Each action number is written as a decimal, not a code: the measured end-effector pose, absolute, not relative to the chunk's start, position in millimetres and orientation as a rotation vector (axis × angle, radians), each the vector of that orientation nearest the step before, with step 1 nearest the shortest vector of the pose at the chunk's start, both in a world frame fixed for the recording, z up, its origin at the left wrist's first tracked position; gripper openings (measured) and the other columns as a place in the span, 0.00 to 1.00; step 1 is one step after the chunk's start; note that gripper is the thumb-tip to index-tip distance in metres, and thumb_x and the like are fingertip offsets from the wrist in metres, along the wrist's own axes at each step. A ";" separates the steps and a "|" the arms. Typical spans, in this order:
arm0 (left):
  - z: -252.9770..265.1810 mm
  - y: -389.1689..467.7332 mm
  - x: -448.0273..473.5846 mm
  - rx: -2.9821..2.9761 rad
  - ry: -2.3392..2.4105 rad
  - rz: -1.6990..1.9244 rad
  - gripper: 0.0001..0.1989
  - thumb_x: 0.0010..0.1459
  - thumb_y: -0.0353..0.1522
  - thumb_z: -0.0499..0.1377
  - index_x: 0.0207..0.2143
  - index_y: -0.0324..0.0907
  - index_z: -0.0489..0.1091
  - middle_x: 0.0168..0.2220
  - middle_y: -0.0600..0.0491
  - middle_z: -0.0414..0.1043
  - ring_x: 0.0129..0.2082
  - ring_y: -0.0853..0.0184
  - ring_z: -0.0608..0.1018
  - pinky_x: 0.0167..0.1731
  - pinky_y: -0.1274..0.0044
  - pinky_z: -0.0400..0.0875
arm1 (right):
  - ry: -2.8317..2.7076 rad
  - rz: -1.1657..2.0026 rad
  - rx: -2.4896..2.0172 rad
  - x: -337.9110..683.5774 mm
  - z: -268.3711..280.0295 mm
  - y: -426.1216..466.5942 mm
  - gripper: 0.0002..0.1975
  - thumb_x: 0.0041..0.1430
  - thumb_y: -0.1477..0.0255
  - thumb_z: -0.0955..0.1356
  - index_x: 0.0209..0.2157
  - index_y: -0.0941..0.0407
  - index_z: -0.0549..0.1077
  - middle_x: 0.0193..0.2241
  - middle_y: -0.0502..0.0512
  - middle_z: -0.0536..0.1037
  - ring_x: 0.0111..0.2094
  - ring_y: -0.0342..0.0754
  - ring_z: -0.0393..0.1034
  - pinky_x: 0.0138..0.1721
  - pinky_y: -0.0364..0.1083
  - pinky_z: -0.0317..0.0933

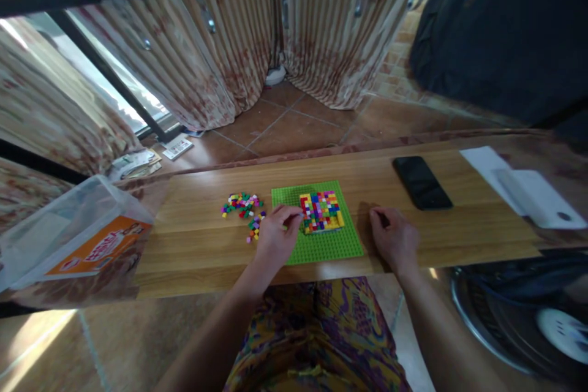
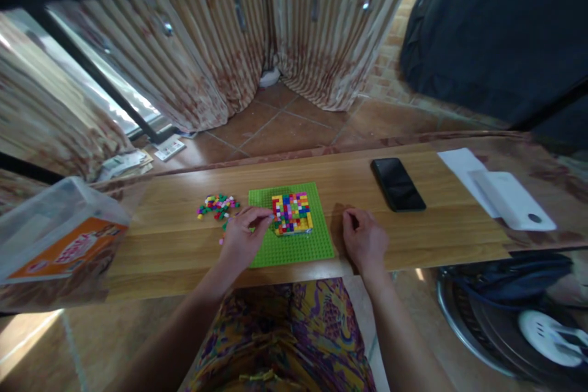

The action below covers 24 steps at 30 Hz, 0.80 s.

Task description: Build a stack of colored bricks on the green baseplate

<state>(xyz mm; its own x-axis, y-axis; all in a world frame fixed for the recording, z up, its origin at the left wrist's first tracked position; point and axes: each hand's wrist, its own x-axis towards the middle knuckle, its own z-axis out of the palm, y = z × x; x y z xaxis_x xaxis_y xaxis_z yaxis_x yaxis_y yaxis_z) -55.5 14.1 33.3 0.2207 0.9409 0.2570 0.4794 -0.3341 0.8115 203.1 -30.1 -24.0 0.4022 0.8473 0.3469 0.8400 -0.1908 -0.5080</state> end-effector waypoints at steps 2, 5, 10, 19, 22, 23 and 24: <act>31.1 12.1 -54.8 1.890 1.357 1.008 0.06 0.58 0.28 0.58 0.34 0.42 0.75 0.31 0.52 0.76 0.31 0.69 0.77 0.33 0.77 0.71 | -1.432 0.006 -2.019 203.5 -24.6 -30.2 0.18 0.62 0.60 0.61 0.35 0.57 0.77 0.34 0.59 0.79 0.32 0.49 0.70 0.31 0.44 0.56; 26.9 8.9 -53.0 1.834 1.412 1.020 0.04 0.57 0.29 0.59 0.34 0.41 0.75 0.31 0.52 0.77 0.31 0.69 0.77 0.33 0.77 0.71 | -1.440 -0.005 -2.001 204.3 -25.7 -30.2 0.18 0.62 0.61 0.62 0.35 0.57 0.77 0.33 0.58 0.79 0.32 0.49 0.70 0.31 0.44 0.57; 20.1 8.3 -46.6 1.659 1.385 1.026 0.05 0.56 0.34 0.61 0.34 0.41 0.74 0.30 0.53 0.77 0.29 0.69 0.77 0.32 0.77 0.71 | -1.444 -0.009 -1.992 204.5 -24.5 -30.4 0.17 0.62 0.61 0.62 0.35 0.57 0.77 0.32 0.57 0.79 0.32 0.49 0.71 0.30 0.44 0.56; 25.5 19.3 -36.3 1.261 1.306 1.005 0.09 0.47 0.33 0.65 0.30 0.40 0.70 0.24 0.57 0.71 0.24 0.73 0.72 0.25 0.81 0.66 | -1.442 -0.004 -2.005 202.9 -22.1 -30.8 0.15 0.62 0.63 0.63 0.35 0.57 0.77 0.33 0.58 0.80 0.33 0.49 0.71 0.31 0.44 0.58; 23.8 24.7 -37.4 1.111 1.232 0.949 0.13 0.44 0.35 0.67 0.30 0.40 0.69 0.22 0.59 0.68 0.20 0.75 0.69 0.22 0.81 0.63 | -1.448 -0.010 -2.006 202.9 -22.2 -31.1 0.15 0.62 0.63 0.63 0.35 0.57 0.78 0.33 0.58 0.80 0.33 0.49 0.71 0.31 0.44 0.58; 23.4 26.0 -37.7 1.084 1.216 0.936 0.14 0.43 0.36 0.68 0.30 0.40 0.69 0.21 0.60 0.68 0.19 0.75 0.68 0.21 0.82 0.62 | -1.450 -0.007 -2.005 202.9 -22.3 -31.2 0.15 0.62 0.63 0.63 0.35 0.57 0.78 0.33 0.58 0.80 0.33 0.49 0.71 0.31 0.44 0.58; 23.3 26.9 -37.9 1.064 1.205 0.926 0.15 0.42 0.36 0.68 0.30 0.39 0.68 0.21 0.60 0.67 0.19 0.76 0.68 0.20 0.82 0.61 | -1.451 -0.002 -2.006 202.9 -22.3 -31.3 0.15 0.62 0.63 0.63 0.35 0.57 0.78 0.33 0.58 0.80 0.33 0.49 0.71 0.31 0.44 0.58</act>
